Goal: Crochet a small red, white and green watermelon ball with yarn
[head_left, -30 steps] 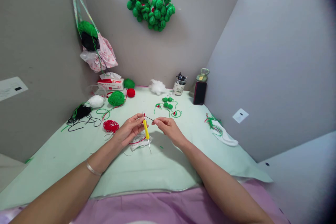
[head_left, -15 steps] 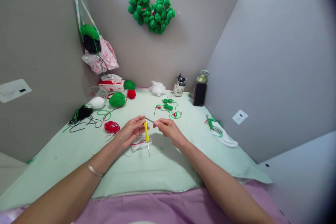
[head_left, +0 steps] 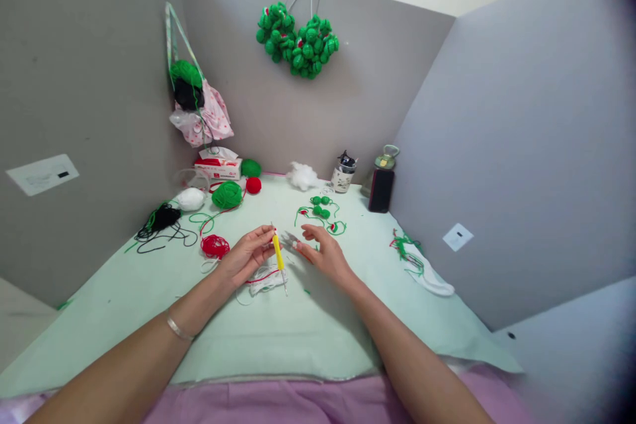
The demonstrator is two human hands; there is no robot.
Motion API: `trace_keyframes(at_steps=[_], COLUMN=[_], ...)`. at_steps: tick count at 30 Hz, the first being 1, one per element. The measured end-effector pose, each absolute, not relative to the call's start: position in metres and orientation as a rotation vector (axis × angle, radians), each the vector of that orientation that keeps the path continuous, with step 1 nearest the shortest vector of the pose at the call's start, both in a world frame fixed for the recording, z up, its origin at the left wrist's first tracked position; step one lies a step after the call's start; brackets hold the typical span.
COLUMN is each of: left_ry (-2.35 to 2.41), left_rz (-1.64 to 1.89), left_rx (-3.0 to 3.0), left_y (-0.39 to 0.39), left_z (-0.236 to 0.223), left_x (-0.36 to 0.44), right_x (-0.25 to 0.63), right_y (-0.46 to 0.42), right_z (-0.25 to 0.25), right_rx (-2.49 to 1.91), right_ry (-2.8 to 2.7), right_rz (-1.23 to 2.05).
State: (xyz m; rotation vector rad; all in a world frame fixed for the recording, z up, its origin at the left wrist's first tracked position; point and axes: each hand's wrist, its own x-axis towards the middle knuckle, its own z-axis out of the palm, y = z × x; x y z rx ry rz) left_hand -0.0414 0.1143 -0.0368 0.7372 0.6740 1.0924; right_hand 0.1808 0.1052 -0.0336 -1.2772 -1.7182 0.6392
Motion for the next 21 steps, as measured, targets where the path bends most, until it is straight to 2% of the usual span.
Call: trace_keyframes(at_steps=[11, 21], left_ry=[0.689, 0.695], left_rz=[1.118, 1.022], left_rx=[0.597, 0.352], left_y=[0.117, 0.138], left_z=[-0.024, -0.02], left_x=[-0.044, -0.039], right_x=[0.156, 0.159], right_y=[0.094, 0.118], right_z=[-0.032, -0.034], right_rx=[-1.186, -1.02], right_ry=[-1.98, -2.182], right_rz=[0.335, 0.114])
